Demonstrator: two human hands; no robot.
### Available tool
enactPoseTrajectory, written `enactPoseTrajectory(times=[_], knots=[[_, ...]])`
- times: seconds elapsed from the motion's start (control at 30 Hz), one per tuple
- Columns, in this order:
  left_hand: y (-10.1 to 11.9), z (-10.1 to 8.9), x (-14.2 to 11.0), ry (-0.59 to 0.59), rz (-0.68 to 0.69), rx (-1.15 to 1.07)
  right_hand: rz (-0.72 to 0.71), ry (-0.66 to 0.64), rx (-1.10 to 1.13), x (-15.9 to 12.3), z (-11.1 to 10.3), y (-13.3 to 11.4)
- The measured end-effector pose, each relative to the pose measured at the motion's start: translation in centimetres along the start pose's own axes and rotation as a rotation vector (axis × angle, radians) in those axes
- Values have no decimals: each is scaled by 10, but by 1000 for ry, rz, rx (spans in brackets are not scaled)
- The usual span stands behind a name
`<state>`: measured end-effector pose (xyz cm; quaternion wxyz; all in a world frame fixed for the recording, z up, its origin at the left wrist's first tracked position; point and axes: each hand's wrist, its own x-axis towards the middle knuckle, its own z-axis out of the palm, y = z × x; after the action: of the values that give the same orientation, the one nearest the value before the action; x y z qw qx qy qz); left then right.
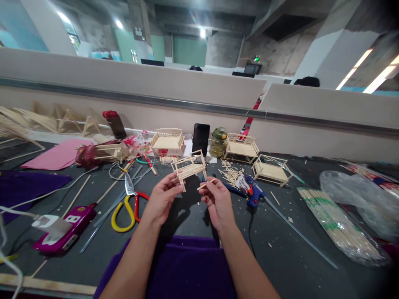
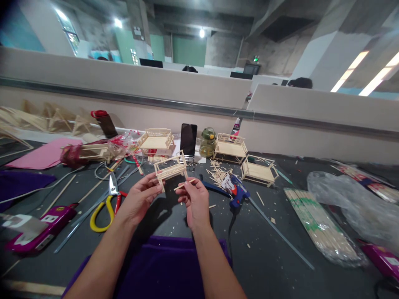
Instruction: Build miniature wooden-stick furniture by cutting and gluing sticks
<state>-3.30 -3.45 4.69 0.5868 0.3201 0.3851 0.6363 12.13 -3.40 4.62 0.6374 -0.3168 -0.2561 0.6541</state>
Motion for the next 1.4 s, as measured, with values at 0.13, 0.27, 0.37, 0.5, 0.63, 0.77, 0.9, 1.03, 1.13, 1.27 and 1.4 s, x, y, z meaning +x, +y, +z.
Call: enactPoseTrajectory(times=[0.13, 0.27, 0.37, 0.5, 0.63, 0.77, 0.9, 1.03, 1.13, 1.27, 1.4], knots=[[-2, 3, -2, -49, 37, 36, 33, -8, -25, -2, 3, 9], [-8, 5, -3, -83, 76, 59, 34, 48, -41, 0, 2, 16], [-12, 7, -4, -95, 95, 81, 31, 82, -69, 2, -1, 19], [-12, 12, -7, -102, 112, 111, 22, 76, -106, 3, -2, 22], [-12, 15, -8, -89, 111, 139, 3, 76, -132, 3, -1, 23], [-14, 15, -8, -78, 125, 147, -7, 75, -145, 3, 0, 23], [-16, 15, -7, -71, 125, 140, -7, 77, -147, 3, 0, 22], [-16, 16, -8, -56, 132, 129, -6, 74, -153, 3, 0, 23], [-16, 16, -7, -54, 132, 124, -9, 75, -156, 4, 0, 23], [-16, 17, -8, -43, 134, 134, -16, 66, -158, 4, 0, 24], [-16, 17, -8, -43, 148, 151, -12, 59, -167, 5, -1, 24]])
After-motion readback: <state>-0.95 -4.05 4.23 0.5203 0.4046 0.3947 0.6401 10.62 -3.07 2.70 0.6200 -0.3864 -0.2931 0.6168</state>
